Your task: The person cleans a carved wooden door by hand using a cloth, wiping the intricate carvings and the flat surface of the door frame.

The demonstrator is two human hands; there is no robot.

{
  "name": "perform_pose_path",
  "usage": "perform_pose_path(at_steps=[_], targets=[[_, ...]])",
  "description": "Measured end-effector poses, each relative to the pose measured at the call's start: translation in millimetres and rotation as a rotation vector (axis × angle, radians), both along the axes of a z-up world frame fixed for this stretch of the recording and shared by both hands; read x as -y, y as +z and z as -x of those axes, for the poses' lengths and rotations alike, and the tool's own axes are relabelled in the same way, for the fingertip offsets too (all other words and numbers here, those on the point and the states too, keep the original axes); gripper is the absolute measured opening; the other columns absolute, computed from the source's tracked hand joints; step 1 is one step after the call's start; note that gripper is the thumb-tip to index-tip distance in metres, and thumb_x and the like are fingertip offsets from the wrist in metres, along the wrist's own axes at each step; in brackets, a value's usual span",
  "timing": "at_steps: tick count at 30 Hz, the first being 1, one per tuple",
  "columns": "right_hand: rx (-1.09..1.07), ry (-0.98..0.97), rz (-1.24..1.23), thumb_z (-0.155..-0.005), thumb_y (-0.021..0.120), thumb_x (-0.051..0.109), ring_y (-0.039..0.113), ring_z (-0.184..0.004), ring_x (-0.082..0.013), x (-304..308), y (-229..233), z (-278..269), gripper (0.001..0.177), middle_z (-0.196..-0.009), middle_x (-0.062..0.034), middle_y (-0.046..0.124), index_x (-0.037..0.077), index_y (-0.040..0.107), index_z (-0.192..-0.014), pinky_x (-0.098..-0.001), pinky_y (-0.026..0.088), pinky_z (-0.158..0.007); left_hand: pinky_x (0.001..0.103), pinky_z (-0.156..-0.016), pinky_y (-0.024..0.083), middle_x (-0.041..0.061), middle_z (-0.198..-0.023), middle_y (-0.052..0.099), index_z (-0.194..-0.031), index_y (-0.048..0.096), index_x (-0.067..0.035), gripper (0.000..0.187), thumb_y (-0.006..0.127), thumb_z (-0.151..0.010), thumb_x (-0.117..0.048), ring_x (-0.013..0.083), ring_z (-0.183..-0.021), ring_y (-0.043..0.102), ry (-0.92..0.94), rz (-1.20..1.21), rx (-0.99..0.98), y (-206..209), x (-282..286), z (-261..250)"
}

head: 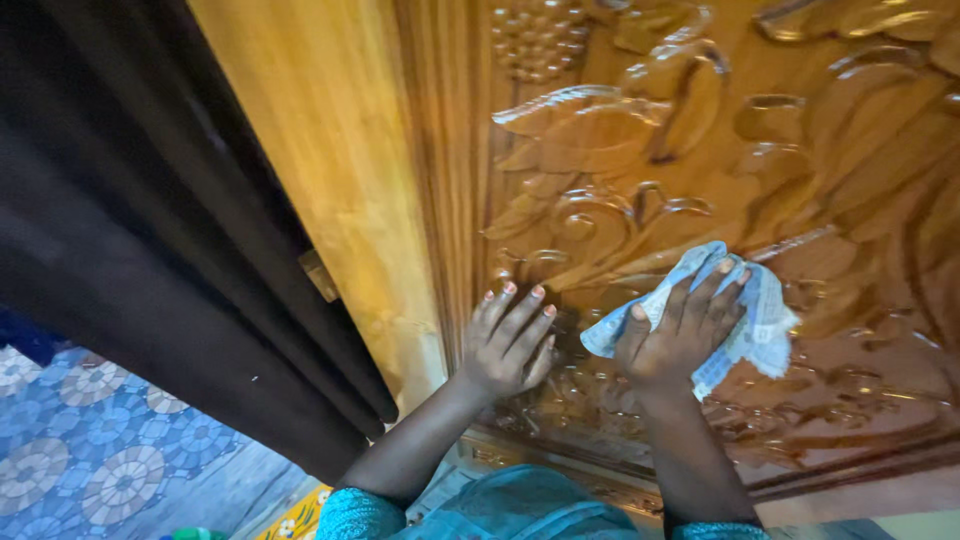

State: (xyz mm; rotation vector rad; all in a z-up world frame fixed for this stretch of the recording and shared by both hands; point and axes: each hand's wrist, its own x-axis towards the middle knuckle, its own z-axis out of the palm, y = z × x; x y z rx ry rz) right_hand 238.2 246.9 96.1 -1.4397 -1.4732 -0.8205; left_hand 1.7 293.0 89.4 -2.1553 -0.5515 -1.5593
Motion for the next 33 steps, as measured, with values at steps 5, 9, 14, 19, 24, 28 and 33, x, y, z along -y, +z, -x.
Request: perform_pose_path(at_steps=[5, 9, 14, 19, 24, 28, 33], targets=[[0.071, 0.000, 0.010, -0.110, 0.044, 0.040, 0.015, -0.155, -0.0580, -29.0, -6.8, 50.1, 0.069, -0.166, -0.0361, 0.020, -0.013, 0.038, -0.154, -0.0689, 0.014, -0.122, 0.053, -0.122, 0.033, 0.015, -0.146, 0.059, -0.135, 0.066, -0.008, 0.044, 0.073, -0.094, -0.021, 0.0385, -0.142, 0.047, 0.058, 0.013, 0.053, 1.3, -21.4, 48.8], [0.147, 0.015, 0.010, -0.108, 0.045, 0.042, 0.023, -0.152, -0.0588, -49.6, -11.5, 94.4, 0.069, -0.162, -0.0369, 0.030, -0.015, 0.048, -0.147, -0.0671, 0.021, -0.119, 0.053, -0.122, 0.033, 0.016, -0.145, 0.060, -0.135, 0.065, -0.007, 0.046, 0.073, -0.093, -0.022, 0.0401, -0.142, 0.047, 0.100, 0.039, 0.108, -5.7, -39.8, 81.5], [0.224, -0.010, 0.021, -0.106, 0.043, 0.042, 0.035, -0.148, -0.0550, -74.8, -11.9, 142.6, 0.066, -0.157, -0.0354, 0.042, -0.010, 0.056, -0.144, -0.0622, 0.029, -0.113, 0.055, -0.122, 0.033, 0.018, -0.148, 0.055, -0.136, 0.064, -0.007, 0.046, 0.073, -0.094, -0.022, 0.0435, -0.144, 0.045, 0.139, 0.073, 0.162, -18.9, -69.8, 120.7], [0.271, -0.010, 0.006, -0.106, 0.044, 0.041, 0.040, -0.147, -0.0524, -93.8, -9.8, 181.6, 0.063, -0.156, -0.0335, 0.044, -0.009, 0.060, -0.142, -0.0584, 0.032, -0.110, 0.060, -0.121, 0.032, 0.019, -0.153, 0.050, -0.137, 0.063, -0.007, 0.047, 0.073, -0.094, -0.025, 0.0460, -0.147, 0.039, 0.210, 0.107, 0.176, -33.2, -100.0, 156.5], [0.349, -0.017, -0.026, -0.105, 0.047, 0.041, 0.044, -0.142, -0.0534, -113.4, -6.8, 211.3, 0.062, -0.152, -0.0338, 0.048, -0.007, 0.063, -0.140, -0.0571, 0.035, -0.108, 0.059, -0.124, 0.030, 0.017, -0.155, 0.048, -0.142, 0.060, -0.009, 0.051, 0.072, -0.096, -0.028, 0.0453, -0.149, 0.037, 0.220, 0.080, 0.169, -57.5, -130.3, 183.6], [0.380, -0.048, -0.014, -0.104, 0.049, 0.043, 0.048, -0.139, -0.0519, -124.1, -4.6, 235.9, 0.060, -0.150, -0.0316, 0.051, -0.004, 0.064, -0.138, -0.0559, 0.036, -0.105, 0.061, -0.128, 0.027, 0.024, -0.158, 0.043, -0.148, 0.054, -0.005, 0.055, 0.064, -0.103, -0.035, 0.0461, -0.152, 0.035, 0.111, 0.137, 0.248, -84.5, -152.2, 201.0], [0.388, -0.045, 0.039, -0.101, 0.053, 0.040, 0.051, -0.138, -0.0500, -130.5, 3.7, 270.5, 0.059, -0.148, -0.0321, 0.054, -0.004, 0.066, -0.138, -0.0505, 0.041, -0.099, 0.057, -0.128, 0.025, 0.025, -0.159, 0.043, -0.156, 0.041, -0.009, 0.075, 0.039, -0.105, -0.063, 0.0417, -0.153, 0.036, -0.109, 0.086, 0.349, -107.1, -172.2, 212.5]])
